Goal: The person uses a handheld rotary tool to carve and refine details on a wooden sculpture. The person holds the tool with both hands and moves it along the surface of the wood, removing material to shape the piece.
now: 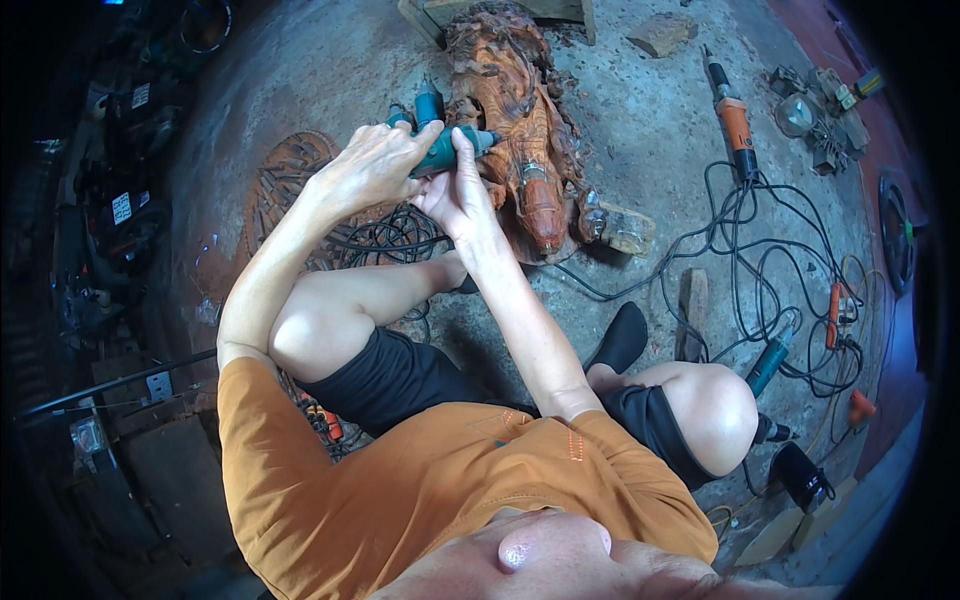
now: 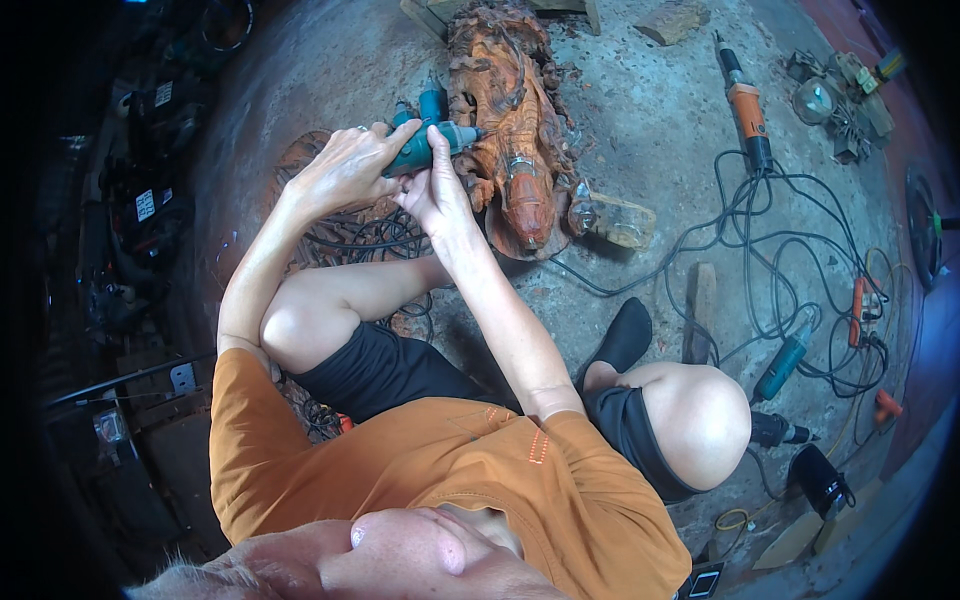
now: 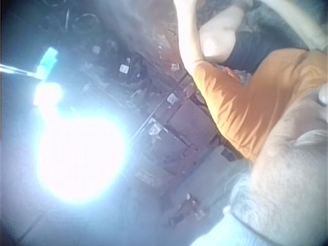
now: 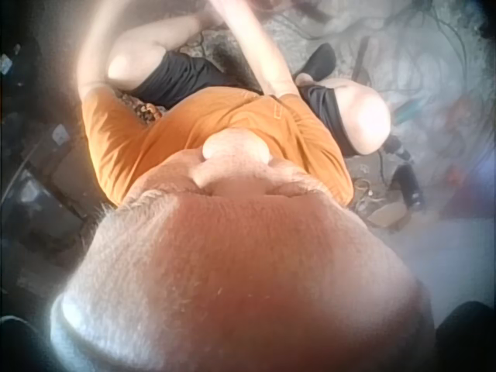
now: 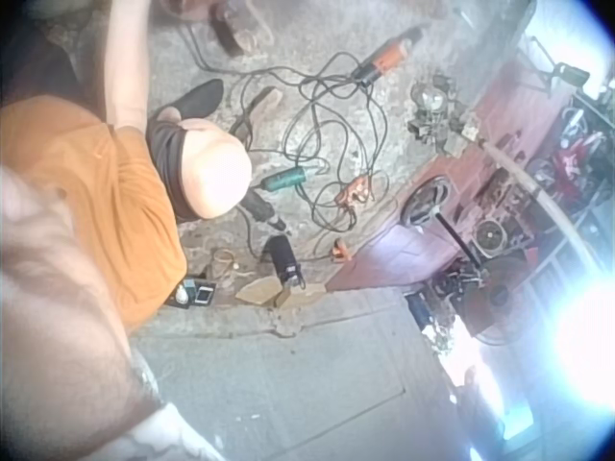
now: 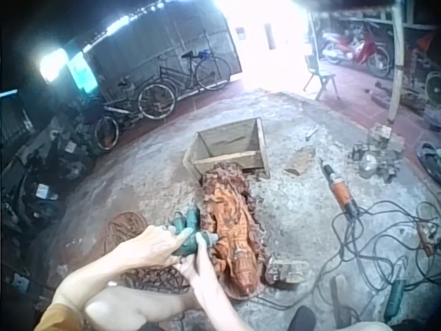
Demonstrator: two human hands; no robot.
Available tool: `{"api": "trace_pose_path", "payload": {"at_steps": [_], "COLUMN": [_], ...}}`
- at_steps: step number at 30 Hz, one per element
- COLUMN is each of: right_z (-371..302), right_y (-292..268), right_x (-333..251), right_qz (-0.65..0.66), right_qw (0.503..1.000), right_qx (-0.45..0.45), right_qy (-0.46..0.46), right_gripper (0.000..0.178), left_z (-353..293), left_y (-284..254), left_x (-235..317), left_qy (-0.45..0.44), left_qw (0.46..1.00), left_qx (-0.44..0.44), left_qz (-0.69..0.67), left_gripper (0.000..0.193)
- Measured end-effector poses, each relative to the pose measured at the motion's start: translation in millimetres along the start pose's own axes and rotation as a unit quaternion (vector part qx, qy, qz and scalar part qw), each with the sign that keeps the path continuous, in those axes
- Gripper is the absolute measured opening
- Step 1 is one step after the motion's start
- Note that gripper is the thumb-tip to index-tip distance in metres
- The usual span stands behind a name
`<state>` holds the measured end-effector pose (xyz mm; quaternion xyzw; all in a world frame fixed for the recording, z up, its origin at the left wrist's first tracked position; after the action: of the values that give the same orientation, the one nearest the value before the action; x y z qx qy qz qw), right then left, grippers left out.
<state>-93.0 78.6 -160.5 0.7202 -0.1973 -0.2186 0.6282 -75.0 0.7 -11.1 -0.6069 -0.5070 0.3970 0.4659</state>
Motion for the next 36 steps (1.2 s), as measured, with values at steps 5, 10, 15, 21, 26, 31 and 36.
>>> {"api": "trace_pose_path", "payload": {"at_steps": [5,10,15,21,26,31,36], "right_z": [0.5,2.8,4.8,4.8,3.5,2.9,1.1], "right_y": [-2.8,-5.6,-7.8,-8.3,-7.5,-7.8,-5.7], "right_x": [-1.7,-0.7,-0.7,-1.8,-1.4,-1.1,1.2], "right_qz": [0.029,0.038,0.039,0.030,0.027,0.035,0.037], "right_qw": [1.000,0.999,0.999,1.000,1.000,0.999,0.999], "right_qx": [-0.004,-0.010,-0.007,-0.004,-0.003,0.002,-0.008], "right_qy": [0.003,0.004,0.006,0.006,0.001,0.008,0.014], "right_gripper": [0.068,0.068,0.068,0.068,0.067,0.067,0.065], "left_z": [2.4,2.4,3.1,3.7,3.3,3.3,1.0], "left_y": [3.9,7.0,5.6,4.7,6.2,4.8,6.2], "left_x": [-0.8,-3.3,-2.6,-2.0,-3.4,-1.4,-3.9], "left_qy": [0.005,0.011,0.012,0.008,0.015,0.012,0.012], "left_qw": [1.000,1.000,1.000,1.000,1.000,1.000,1.000], "left_qx": [0.006,0.014,0.013,0.007,0.014,0.005,0.002], "left_qz": [0.006,0.009,0.009,0.003,0.000,0.005,0.008], "left_gripper": [0.077,0.078,0.079,0.080,0.081,0.081,0.082]}}
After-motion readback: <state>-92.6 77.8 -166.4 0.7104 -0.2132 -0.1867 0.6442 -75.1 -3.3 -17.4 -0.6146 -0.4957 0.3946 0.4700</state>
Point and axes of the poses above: each hand's wrist, its own z-axis towards the middle knuckle, its own y-axis out of the palm, x = y × z, the point moved 1 cm from there along z, towards the middle knuckle, and after that the axes turned 5 degrees about -z, right-handed, at the moved point
